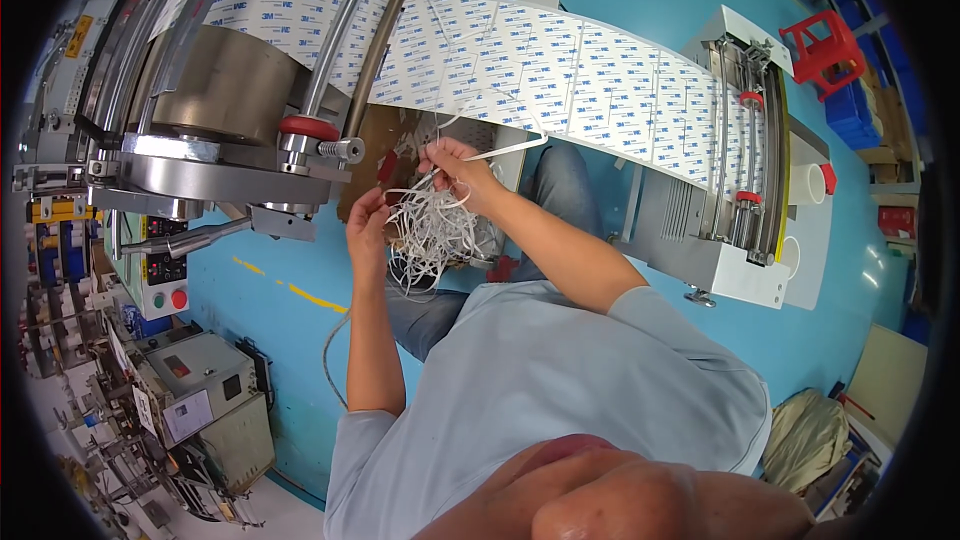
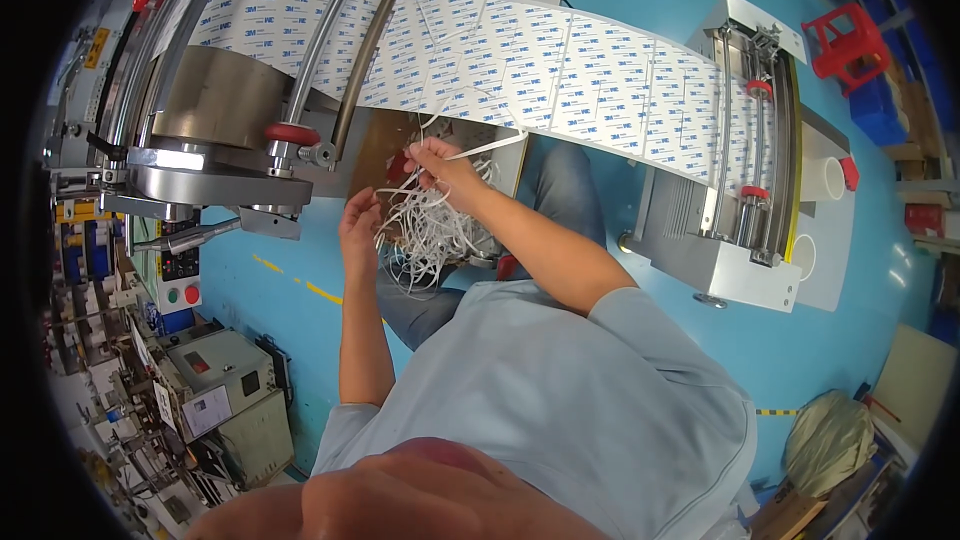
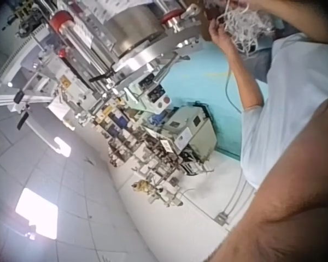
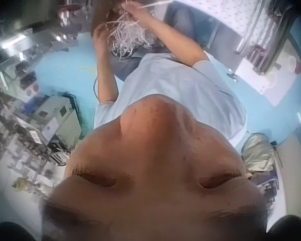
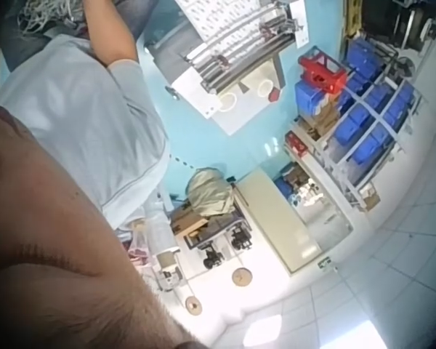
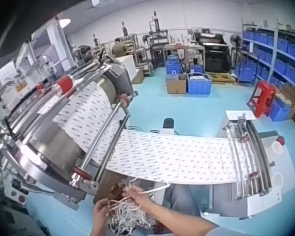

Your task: Removing waste material from sheets of adhesive labels and stacking the finished products at a production station.

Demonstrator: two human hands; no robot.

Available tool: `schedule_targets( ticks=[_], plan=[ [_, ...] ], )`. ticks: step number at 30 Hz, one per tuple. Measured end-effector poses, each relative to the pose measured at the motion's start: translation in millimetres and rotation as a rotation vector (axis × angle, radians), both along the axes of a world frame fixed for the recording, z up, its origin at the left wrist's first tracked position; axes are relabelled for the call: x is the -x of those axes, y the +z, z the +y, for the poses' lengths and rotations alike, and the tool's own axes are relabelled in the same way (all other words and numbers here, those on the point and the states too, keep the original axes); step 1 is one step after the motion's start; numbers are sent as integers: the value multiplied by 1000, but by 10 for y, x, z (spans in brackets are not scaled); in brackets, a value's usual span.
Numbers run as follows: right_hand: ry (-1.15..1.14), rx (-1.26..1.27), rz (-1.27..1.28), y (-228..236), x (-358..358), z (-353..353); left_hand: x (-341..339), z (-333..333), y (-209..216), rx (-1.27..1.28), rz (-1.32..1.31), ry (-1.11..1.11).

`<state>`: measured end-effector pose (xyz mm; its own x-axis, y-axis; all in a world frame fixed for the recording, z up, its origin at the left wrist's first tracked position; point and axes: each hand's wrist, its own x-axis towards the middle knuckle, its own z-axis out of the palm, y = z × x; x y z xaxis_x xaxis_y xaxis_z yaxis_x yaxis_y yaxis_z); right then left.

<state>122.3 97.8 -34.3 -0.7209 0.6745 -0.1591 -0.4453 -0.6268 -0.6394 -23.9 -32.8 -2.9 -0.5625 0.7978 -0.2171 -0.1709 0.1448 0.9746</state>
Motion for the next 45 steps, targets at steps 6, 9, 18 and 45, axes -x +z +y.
schedule_targets(
  ticks=[6,9,18,45],
  plan=[
    [-75,-27,-7,38,-35,-17,-606,387,603,-128,858,-141],
    [-83,-44,-1,158,-101,-79,-846,415,730,-132,1054,-144],
    [-82,-185,-39,110,8,-173,-1021,404,877,-110,1229,-178],
    [278,-92,-87,-659,-301,194,-719,785,280,128,843,-372]
  ],
)
